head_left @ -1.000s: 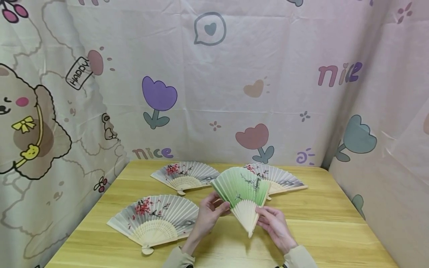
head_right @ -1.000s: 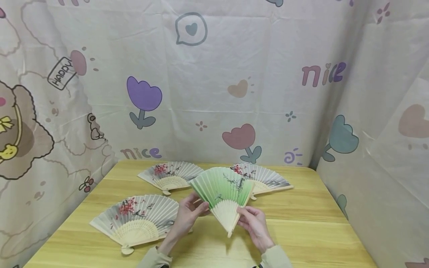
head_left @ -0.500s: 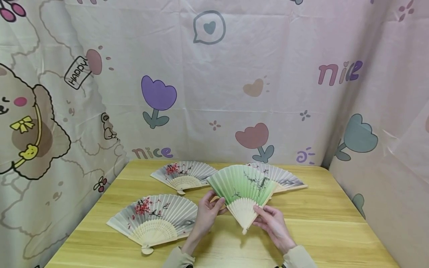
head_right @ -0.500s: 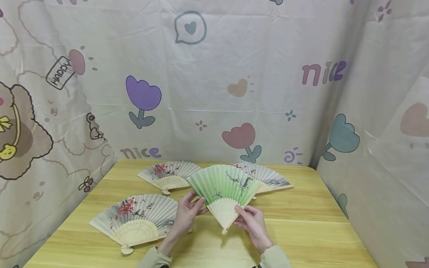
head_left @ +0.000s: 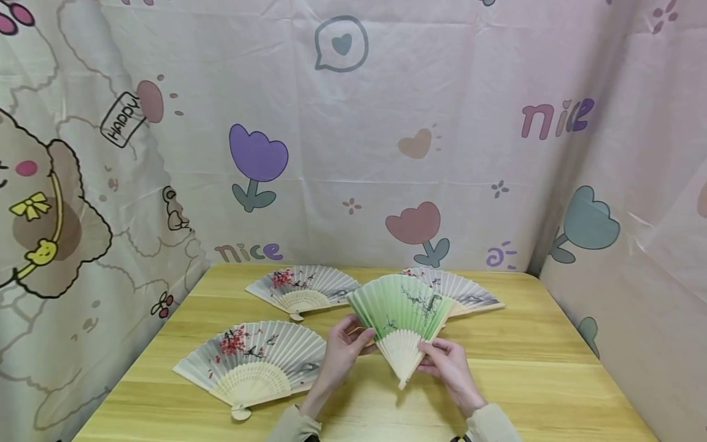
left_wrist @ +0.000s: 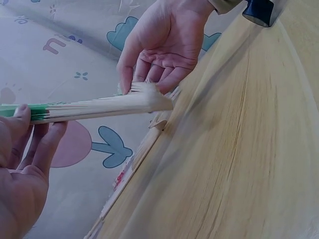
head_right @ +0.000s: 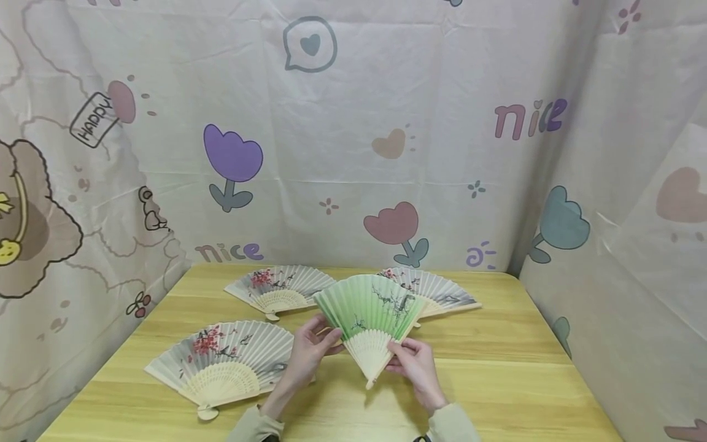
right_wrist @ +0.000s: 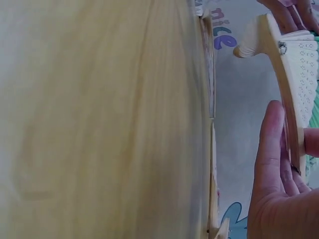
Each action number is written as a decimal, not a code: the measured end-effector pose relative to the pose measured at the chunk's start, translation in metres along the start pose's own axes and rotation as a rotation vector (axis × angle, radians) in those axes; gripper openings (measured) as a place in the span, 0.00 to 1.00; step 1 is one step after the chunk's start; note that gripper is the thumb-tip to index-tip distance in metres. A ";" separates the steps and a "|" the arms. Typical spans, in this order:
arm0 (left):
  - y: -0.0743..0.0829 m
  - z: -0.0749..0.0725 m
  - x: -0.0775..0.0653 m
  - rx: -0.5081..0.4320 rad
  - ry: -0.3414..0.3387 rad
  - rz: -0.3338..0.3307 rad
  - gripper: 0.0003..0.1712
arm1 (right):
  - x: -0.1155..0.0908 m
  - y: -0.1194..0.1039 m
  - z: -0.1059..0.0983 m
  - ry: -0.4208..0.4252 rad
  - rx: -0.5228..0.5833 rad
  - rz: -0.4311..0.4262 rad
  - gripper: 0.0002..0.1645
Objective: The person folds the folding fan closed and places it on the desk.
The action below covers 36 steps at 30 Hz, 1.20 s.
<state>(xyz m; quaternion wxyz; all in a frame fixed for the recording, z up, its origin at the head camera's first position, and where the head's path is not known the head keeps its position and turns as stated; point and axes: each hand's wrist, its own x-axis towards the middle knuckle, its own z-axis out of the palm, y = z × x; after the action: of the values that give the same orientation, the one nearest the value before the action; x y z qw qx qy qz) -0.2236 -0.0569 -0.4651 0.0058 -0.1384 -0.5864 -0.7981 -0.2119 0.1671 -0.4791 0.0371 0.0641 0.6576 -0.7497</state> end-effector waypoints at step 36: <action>0.002 0.000 0.000 -0.010 0.003 0.003 0.23 | -0.006 -0.002 0.002 -0.116 -0.007 -0.013 0.17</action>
<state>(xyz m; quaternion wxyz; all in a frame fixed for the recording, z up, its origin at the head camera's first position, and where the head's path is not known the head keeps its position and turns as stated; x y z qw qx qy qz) -0.2234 -0.0579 -0.4629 0.0073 -0.1381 -0.5822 -0.8012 -0.2061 0.1652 -0.4760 0.0707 0.0163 0.6574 -0.7500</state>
